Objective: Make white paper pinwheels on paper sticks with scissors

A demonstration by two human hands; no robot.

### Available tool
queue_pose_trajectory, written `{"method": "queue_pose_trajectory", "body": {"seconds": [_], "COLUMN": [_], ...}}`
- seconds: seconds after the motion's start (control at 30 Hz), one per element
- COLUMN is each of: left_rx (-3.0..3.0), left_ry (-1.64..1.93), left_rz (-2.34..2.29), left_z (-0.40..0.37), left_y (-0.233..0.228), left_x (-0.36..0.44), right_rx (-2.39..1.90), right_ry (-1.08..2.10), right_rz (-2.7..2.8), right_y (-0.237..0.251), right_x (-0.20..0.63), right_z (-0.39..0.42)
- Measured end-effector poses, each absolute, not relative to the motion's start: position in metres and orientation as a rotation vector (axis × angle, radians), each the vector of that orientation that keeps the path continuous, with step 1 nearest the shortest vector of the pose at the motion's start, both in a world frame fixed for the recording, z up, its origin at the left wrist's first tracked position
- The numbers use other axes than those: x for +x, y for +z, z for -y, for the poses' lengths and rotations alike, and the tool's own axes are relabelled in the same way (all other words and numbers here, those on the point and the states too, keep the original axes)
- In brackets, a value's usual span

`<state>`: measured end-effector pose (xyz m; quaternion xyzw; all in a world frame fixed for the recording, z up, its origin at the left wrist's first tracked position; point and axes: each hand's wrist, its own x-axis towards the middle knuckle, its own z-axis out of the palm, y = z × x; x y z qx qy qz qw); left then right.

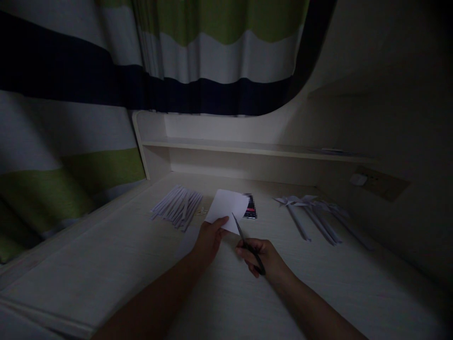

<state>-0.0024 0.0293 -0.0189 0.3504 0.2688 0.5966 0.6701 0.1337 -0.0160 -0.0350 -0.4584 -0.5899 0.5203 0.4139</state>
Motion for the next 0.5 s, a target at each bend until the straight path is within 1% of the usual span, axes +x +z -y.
{"method": "queue_pose_trajectory", "body": {"seconds": [0.13,0.3,0.5], "left_rx": [0.796,0.805,0.715], "left_ry": [1.344,1.394,1.478], "left_rz": [-0.648,-0.686,-0.699], "left_z": [-0.03,-0.034,-0.044], "left_y": [-0.019,-0.022,-0.028], "left_x": [-0.003,-0.005,-0.008], "right_rx": [-1.151,-1.171,-1.192], "right_ry": [1.305,1.379,1.339], "right_rz": [1.501,1.472,1.34], "right_y": [-0.037,-0.039,-0.034], "right_x": [0.134,0.136,0.152], "right_z": [0.015,0.01,0.002]}}
